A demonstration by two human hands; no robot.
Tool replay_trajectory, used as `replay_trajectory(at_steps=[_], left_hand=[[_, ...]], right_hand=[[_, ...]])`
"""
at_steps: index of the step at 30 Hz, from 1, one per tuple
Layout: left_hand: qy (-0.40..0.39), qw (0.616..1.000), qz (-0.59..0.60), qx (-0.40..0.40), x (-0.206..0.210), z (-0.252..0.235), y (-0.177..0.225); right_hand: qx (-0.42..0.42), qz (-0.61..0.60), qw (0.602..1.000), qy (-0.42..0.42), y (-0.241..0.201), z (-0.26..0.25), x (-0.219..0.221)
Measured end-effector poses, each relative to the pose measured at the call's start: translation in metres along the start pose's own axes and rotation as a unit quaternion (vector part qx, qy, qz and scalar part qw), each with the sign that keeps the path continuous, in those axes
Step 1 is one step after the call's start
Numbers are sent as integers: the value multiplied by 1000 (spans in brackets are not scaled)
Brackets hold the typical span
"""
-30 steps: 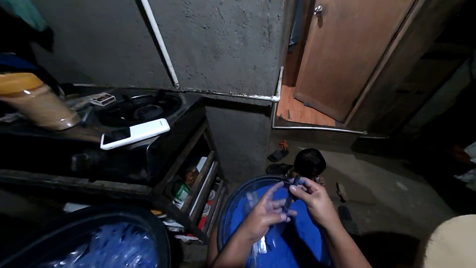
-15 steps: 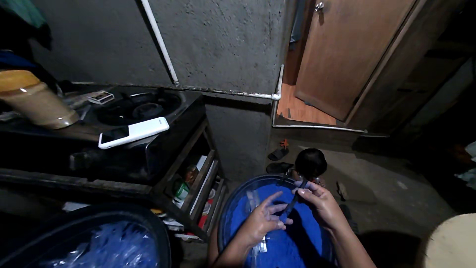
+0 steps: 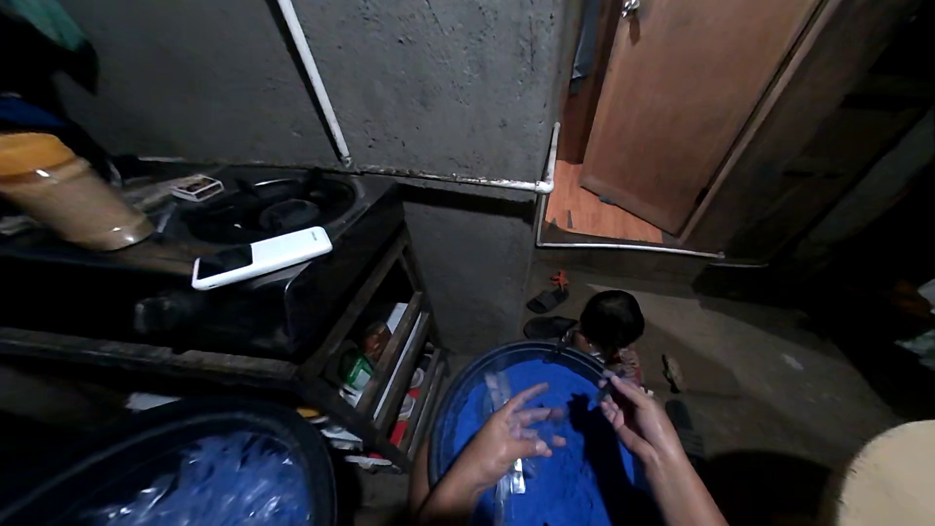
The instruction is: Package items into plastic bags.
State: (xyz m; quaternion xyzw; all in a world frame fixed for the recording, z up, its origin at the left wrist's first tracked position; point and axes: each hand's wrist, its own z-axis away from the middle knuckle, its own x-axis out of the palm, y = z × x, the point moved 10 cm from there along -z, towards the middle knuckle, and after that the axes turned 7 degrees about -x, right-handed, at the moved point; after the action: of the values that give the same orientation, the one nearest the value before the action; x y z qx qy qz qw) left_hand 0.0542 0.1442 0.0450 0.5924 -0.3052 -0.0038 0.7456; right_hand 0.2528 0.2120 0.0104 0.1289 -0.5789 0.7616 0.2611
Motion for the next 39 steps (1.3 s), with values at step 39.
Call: replay_trajectory(at_steps=[39], left_hand=[[64, 877, -408, 245, 41, 12, 53]], right_hand=[[-374, 506, 649, -427, -68, 115, 146]])
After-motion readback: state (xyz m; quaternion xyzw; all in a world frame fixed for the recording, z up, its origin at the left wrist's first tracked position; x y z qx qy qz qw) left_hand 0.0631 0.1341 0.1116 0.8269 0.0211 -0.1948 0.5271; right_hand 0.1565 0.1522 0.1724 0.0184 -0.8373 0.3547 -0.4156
